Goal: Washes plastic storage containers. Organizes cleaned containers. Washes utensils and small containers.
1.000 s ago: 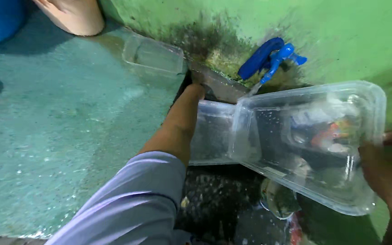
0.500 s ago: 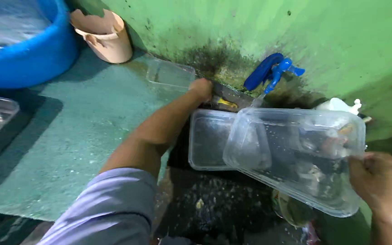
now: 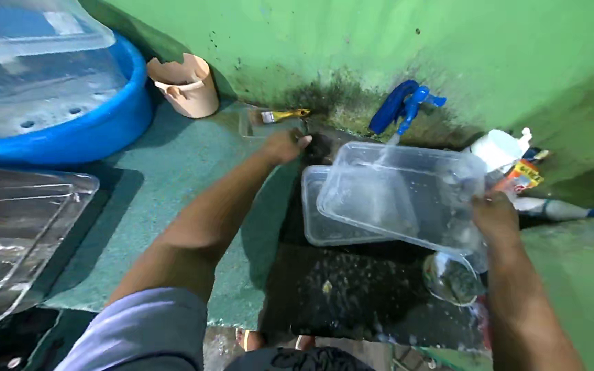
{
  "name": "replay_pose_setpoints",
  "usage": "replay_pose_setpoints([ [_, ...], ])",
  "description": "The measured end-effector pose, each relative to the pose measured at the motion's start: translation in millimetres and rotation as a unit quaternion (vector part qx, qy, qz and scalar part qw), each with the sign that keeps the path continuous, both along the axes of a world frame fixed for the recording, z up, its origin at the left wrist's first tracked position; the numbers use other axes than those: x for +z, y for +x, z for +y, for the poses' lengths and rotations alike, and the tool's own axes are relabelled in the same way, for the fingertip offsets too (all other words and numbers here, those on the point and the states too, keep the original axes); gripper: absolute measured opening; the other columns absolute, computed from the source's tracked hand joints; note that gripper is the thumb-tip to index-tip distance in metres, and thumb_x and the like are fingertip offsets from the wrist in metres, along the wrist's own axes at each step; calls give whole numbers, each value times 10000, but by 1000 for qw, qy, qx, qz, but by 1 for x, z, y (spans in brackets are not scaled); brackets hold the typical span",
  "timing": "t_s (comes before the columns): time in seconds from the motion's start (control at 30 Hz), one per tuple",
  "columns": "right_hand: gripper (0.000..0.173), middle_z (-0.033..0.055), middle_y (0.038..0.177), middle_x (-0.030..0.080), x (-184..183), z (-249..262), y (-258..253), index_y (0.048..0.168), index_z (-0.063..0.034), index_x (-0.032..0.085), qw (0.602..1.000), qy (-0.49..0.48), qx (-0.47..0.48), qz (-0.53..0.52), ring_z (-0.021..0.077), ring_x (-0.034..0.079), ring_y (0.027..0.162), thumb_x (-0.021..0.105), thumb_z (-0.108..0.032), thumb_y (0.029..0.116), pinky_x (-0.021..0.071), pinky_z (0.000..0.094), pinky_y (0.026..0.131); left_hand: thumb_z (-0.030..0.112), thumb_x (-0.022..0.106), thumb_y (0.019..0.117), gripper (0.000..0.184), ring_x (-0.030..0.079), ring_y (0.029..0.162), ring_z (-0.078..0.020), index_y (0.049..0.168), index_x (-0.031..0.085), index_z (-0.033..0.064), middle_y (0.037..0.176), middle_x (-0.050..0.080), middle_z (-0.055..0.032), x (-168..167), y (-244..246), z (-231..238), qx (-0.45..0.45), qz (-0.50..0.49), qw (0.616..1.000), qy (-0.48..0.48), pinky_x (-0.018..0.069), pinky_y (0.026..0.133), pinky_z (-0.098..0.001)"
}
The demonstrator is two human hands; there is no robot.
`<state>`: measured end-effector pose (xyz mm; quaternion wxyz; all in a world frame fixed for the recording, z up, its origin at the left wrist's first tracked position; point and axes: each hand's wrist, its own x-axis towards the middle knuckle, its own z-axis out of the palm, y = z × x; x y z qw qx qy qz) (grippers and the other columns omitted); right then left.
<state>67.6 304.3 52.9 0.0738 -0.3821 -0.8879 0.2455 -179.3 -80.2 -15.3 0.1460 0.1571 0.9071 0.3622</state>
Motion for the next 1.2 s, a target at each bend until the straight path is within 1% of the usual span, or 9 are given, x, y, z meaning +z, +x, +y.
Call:
replay_pose_setpoints([
  [0.13, 403, 255, 1182, 662, -34, -11, -19, 1396, 26, 513, 990, -119, -8, 69, 346, 658, 868, 518, -207, 1068, 541, 542, 777, 590, 234, 1091, 662, 651, 1107, -309, 1563, 373, 147, 1337, 611, -199, -27, 42, 15, 11, -265, 943, 201, 542, 933, -498],
  [0.2, 419, 218, 1175, 689, -57, -15, -31, 1412, 7, 504, 981, -174, -5, 90, 304, 657, 834, 499, -251, 1082, 535, 500, 732, 525, 244, 1108, 564, 663, 925, -186, 1542, 359, 183, 1144, 656, -106, -11, 50, 8, -14, -239, 941, 237, 575, 802, -391],
  [0.3, 457, 193, 1185, 676, -103, -21, -52, 1433, -18, 502, 957, -267, -3, 115, 264, 644, 862, 553, -286, 1067, 542, 470, 758, 457, 355, 1110, 518, 653, 1051, -214, 1562, 372, 204, 1253, 639, -130, 45, 44, -9, -15, -166, 970, 179, 559, 898, -445],
  [0.43, 382, 107, 1052, 653, -150, -58, -85, 1386, -24, 526, 920, -366, 28, 139, 97, 500, 622, 482, -269, 1097, 456, 296, 570, 470, 392, 1099, 529, 596, 1181, -279, 1560, 384, 210, 1404, 553, -166, 131, 56, -1, 0, -85, 995, 60, 510, 975, -499],
  [0.6, 405, 198, 1266, 672, -165, -91, -111, 1384, 9, 534, 902, -408, 59, 131, 295, 664, 1061, 483, -270, 1095, 543, 495, 875, 515, 411, 1082, 541, 599, 1058, -300, 1533, 439, 217, 1356, 568, -192, 157, 53, 2, 62, -38, 997, -11, 510, 858, -511],
  [0.77, 439, 292, 1258, 627, -118, -48, -104, 1362, 34, 563, 956, -276, 78, 58, 406, 632, 1127, 524, -298, 1077, 507, 588, 963, 459, 409, 1096, 516, 650, 1049, -234, 1538, 393, 192, 1346, 591, -126, 80, 49, -27, 129, -130, 971, 152, 558, 868, -424],
  [1.0, 463, 306, 1254, 630, 0, 6, -89, 1387, 45, 512, 990, -85, 105, 27, 455, 641, 1127, 552, -255, 1038, 508, 648, 938, 470, 248, 1122, 499, 696, 973, -189, 1530, 388, 219, 1225, 675, -66, -75, 87, 27, 116, -276, 841, 452, 595, 833, -381],
  [1.1, 446, 306, 1253, 630, 19, 7, -79, 1380, 12, 530, 995, -31, 89, 26, 462, 628, 1164, 565, -270, 1037, 487, 674, 957, 440, 206, 1130, 496, 688, 1058, -231, 1584, 299, 263, 1358, 622, -92, -91, 85, 44, 103, -282, 828, 474, 588, 861, -411],
  [1.2, 448, 284, 1239, 651, -6, 17, -74, 1397, 18, 521, 993, -64, 89, 42, 449, 644, 1137, 521, -276, 1060, 499, 654, 963, 445, 245, 1126, 486, 690, 1010, -206, 1539, 378, 225, 1230, 668, -77, -70, 73, 38, 94, -262, 844, 458, 594, 855, -408],
])
